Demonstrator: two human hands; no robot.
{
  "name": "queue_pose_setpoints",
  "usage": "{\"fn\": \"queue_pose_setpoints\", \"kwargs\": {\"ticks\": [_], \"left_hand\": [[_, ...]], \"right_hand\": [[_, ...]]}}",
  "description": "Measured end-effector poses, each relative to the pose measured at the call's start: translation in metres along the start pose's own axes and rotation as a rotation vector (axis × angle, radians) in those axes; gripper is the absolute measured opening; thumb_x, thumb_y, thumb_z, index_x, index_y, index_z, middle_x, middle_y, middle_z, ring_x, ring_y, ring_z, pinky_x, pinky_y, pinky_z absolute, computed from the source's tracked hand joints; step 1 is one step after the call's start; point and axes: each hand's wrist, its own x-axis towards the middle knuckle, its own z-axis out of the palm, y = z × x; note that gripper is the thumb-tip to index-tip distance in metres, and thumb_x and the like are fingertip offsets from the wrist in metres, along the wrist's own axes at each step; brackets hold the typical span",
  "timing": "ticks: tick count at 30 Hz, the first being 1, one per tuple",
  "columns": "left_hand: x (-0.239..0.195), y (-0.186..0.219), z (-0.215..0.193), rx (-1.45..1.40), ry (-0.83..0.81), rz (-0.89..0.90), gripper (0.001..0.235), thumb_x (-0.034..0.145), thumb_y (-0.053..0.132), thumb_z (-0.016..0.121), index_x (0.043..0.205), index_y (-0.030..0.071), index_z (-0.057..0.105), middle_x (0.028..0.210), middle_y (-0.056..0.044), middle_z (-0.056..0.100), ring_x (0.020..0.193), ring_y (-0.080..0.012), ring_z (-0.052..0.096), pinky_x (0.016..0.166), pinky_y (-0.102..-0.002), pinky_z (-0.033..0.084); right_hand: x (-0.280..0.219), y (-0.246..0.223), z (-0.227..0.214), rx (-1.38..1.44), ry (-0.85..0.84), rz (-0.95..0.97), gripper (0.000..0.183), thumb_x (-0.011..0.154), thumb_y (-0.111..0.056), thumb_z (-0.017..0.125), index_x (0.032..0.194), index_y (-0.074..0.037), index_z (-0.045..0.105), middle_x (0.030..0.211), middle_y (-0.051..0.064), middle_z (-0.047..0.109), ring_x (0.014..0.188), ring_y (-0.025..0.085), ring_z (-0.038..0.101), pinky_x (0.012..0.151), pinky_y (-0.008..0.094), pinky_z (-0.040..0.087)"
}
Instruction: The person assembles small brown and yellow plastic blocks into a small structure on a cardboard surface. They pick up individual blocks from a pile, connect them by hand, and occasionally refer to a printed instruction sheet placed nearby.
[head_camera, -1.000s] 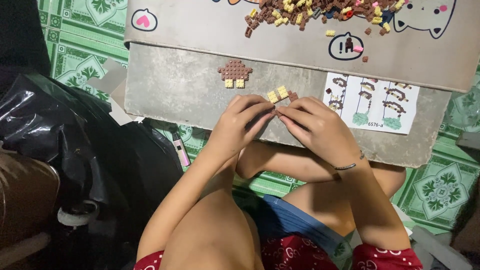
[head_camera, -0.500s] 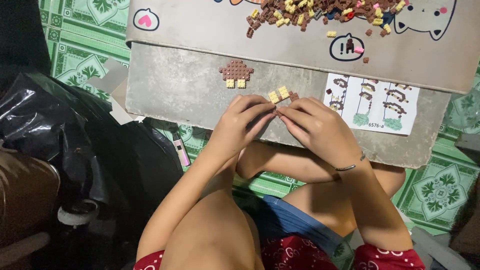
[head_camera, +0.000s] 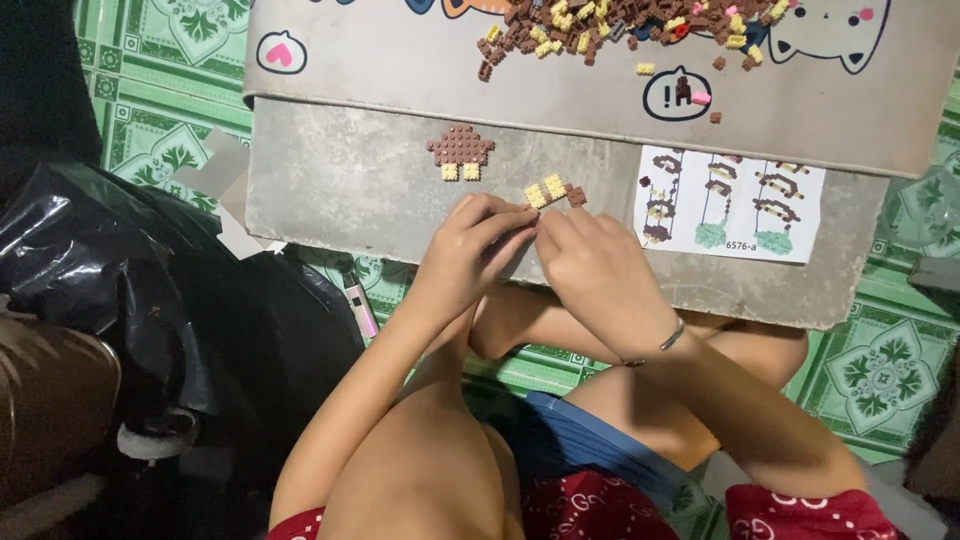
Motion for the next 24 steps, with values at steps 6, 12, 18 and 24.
{"fn": "queue_pose_setpoints", "kwargs": {"ticks": [6,12,18,24], "left_hand": [[-0.007,-0.005,0.006,0.161,0.01,0.163,0.019,0.087,0.017,0.063,0.104,0.009,0.067,0.099,-0.007,0.06,0.095,-0.0243,0.059,0.086,-0.034,0.049],[0.0,0.003,0.008,0.382,-0.002,0.367,0.031,0.089,0.029,0.056,0.116,0.015,0.063,0.117,-0.013,0.058,0.117,-0.0313,0.05,0.102,-0.047,0.033],[0.003,0.012,-0.002,0.459,-0.261,0.43,0.047,0.094,0.023,0.051,0.138,0.011,0.04,0.115,-0.015,0.056,0.131,-0.0329,0.041,0.106,-0.05,0.035],[0.004,0.012,-0.002,0.318,-0.269,0.468,0.036,0.094,0.015,0.044,0.124,-0.004,0.049,0.122,-0.019,0.056,0.122,-0.0331,0.05,0.1,-0.043,0.043]], "right_hand": [[-0.003,0.0,-0.022,0.23,0.097,0.182,0.009,0.087,-0.01,0.062,0.09,-0.006,0.069,0.082,0.008,0.059,0.082,0.025,0.061,0.068,0.032,0.047],[0.006,0.037,-0.032,0.467,0.032,0.381,0.017,0.088,-0.004,0.059,0.1,-0.009,0.07,0.088,0.008,0.065,0.089,0.026,0.062,0.079,0.036,0.045],[0.092,0.066,-0.002,0.406,0.249,0.112,0.022,0.091,-0.012,0.064,0.113,-0.013,0.067,0.112,0.007,0.063,0.101,0.023,0.054,0.086,0.044,0.042],[0.124,0.061,0.029,-0.062,0.476,-0.085,0.017,0.077,0.005,0.069,0.076,-0.011,0.064,0.091,0.002,0.059,0.081,0.018,0.049,0.071,0.03,0.04]]}}
